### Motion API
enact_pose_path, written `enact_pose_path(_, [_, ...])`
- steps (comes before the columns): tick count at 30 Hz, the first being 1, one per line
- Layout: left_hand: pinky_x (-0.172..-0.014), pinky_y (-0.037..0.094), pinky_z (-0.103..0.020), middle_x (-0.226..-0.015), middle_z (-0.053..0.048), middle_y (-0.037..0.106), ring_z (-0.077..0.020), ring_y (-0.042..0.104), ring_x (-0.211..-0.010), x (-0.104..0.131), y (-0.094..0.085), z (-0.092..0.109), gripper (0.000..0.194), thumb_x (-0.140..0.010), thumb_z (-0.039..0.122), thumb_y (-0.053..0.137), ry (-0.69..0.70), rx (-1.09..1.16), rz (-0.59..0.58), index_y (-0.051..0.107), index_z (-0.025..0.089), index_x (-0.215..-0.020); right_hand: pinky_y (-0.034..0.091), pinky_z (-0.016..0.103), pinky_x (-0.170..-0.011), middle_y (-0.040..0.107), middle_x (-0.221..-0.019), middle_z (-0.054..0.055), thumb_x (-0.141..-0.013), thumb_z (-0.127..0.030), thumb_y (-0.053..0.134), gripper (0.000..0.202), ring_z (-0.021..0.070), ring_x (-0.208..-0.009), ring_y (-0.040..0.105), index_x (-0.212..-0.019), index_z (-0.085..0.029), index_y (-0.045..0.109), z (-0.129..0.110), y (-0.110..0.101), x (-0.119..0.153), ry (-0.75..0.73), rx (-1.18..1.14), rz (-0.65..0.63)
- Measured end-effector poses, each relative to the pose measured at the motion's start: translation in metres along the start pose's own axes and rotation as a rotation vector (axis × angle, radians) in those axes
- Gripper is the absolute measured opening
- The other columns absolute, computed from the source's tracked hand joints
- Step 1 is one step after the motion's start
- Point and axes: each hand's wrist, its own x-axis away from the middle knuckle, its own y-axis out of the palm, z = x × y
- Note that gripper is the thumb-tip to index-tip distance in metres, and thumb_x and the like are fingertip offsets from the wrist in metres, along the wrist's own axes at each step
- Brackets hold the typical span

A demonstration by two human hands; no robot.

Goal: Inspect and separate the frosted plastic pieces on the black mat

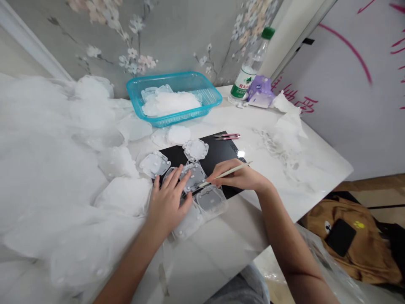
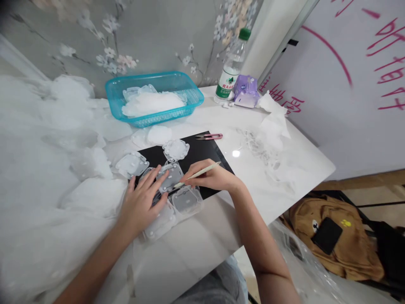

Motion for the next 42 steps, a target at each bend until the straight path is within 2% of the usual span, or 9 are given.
enact_pose_path(11, [-0.109,0.024,-0.056,-0.151,0.0,0.033,-0.0253,0.038,-0.135,0.001,0.003,0.001,0.045,-0.094,0.033,0.034,-0.01,-0.007,0.043,0.045,0.027,-0.138,0.05,0.026,-0.058,0.068,-0.084,0.008,-0.087,-0.024,0.062,0.016,0.0143,-0.072,0.062,-0.095,-0.017,0.074,-0.008,0.01,-0.005,-0.125,0.196,0.027])
enact_pose_path(16, [-0.109,0.024,-0.055,-0.151,-0.001,0.032,-0.0247,0.038,-0.135,0.001,0.002,0.0,0.044,-0.094,0.032,0.035,-0.001,-0.016,0.053,0.045,0.027,-0.137,0.055,0.03,-0.071,0.071,-0.093,0.01,-0.088,-0.022,0.059,0.016,0.0176,-0.084,0.066,-0.094,-0.016,0.073,-0.012,0.019,-0.008,-0.199,0.172,0.019])
enact_pose_path(23, [-0.108,0.026,-0.053,-0.15,-0.001,0.035,-0.0248,0.039,-0.134,0.002,0.001,0.0,0.044,-0.094,0.031,0.036,0.002,-0.025,0.064,0.046,0.026,-0.136,0.054,0.027,-0.077,0.073,-0.096,0.008,-0.09,-0.022,0.057,0.018,0.0169,-0.088,0.068,-0.097,-0.015,0.072,-0.012,0.029,-0.011,-0.154,0.209,-0.027])
enact_pose_path(30, [-0.108,0.026,-0.054,-0.15,-0.001,0.034,-0.0245,0.037,-0.135,0.0,0.001,0.002,0.045,-0.092,0.031,0.037,-0.01,-0.019,0.055,0.046,0.026,-0.136,0.05,0.025,-0.078,0.069,-0.1,0.011,-0.094,-0.021,0.051,0.023,0.0152,-0.091,0.064,-0.101,-0.011,0.071,-0.022,0.019,-0.01,-0.12,0.258,-0.173])
enact_pose_path(37, [-0.108,0.026,-0.053,-0.15,0.0,0.035,-0.0241,0.039,-0.134,0.0,0.002,0.003,0.044,-0.091,0.03,0.037,-0.012,-0.02,0.063,0.047,0.026,-0.134,0.05,0.025,-0.071,0.069,-0.096,0.008,-0.093,-0.026,0.053,0.023,0.0149,-0.082,0.064,-0.095,-0.015,0.073,-0.023,0.006,0.001,0.019,0.318,-0.086])
enact_pose_path(42, [-0.108,0.026,-0.053,-0.149,0.0,0.036,-0.0246,0.039,-0.134,0.0,0.002,0.002,0.044,-0.092,0.031,0.037,-0.017,-0.004,0.062,0.047,0.026,-0.135,0.052,0.027,-0.071,0.069,-0.097,0.01,-0.091,-0.024,0.056,0.021,0.0164,-0.084,0.066,-0.096,-0.014,0.073,-0.013,0.0,0.002,-0.015,0.221,-0.081])
